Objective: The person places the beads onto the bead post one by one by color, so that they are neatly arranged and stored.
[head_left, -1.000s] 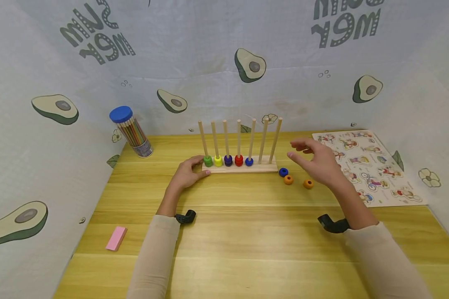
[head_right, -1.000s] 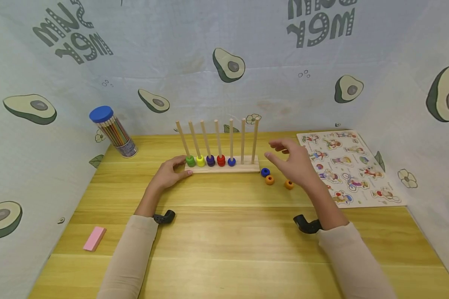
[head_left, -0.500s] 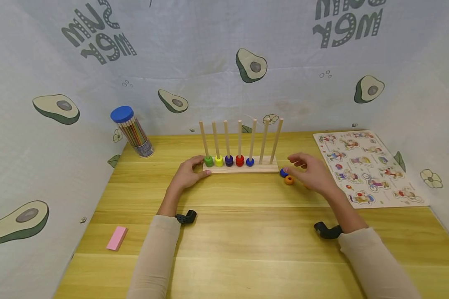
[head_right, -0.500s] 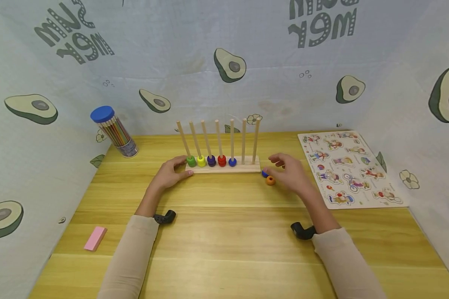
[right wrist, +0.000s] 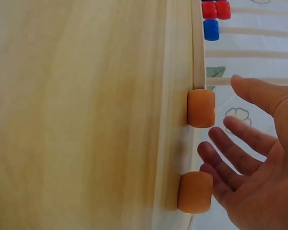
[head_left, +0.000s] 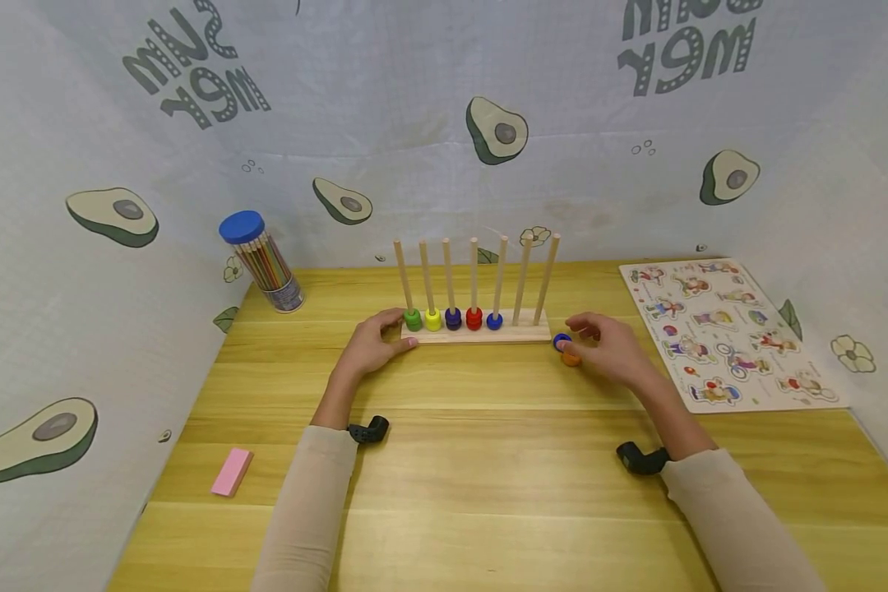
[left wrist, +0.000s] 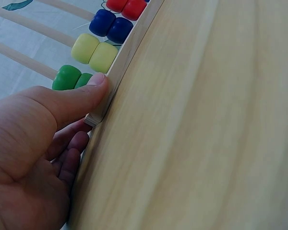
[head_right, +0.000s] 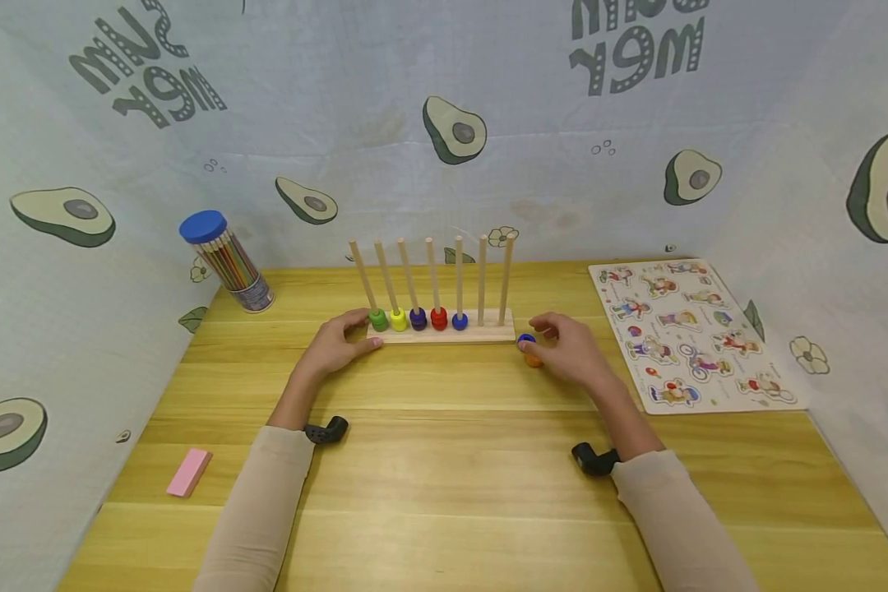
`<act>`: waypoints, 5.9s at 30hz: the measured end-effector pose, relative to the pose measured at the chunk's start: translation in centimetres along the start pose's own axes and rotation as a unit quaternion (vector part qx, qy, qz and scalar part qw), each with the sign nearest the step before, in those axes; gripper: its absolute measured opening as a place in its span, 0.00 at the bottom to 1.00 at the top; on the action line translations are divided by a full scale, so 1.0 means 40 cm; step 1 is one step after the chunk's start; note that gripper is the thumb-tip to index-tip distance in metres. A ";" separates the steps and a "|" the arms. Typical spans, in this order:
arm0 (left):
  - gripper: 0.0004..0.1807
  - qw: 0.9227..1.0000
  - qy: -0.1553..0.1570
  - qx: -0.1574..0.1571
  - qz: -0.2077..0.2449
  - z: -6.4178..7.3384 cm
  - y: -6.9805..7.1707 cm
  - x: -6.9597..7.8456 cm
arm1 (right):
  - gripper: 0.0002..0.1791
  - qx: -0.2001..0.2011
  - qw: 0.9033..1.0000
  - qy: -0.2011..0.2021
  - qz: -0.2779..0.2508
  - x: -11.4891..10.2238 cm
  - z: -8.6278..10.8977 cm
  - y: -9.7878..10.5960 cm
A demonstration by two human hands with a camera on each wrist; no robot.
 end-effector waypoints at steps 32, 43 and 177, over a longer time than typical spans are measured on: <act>0.36 1.000 -0.005 0.004 0.002 0.002 0.000 0.005 | 0.21 0.020 1.000 -0.005 0.020 -0.009 -0.014 0.005; 0.36 1.000 -0.003 0.006 -0.004 0.002 0.002 0.003 | 0.24 0.052 0.998 0.023 0.002 -0.113 -0.010 0.125; 0.35 1.000 -0.006 0.000 -0.006 0.003 -0.002 0.002 | 0.35 -0.003 0.999 -0.033 0.003 0.083 0.165 0.057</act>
Point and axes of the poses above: each hand's wrist, its own z-axis away from the middle knuckle, its own y-axis out of the back of the hand, x = y × z, the point moved 9 cm from there along -z, towards the middle knuckle, and after that the axes turned 10 degrees about y, right-handed, at the moved point
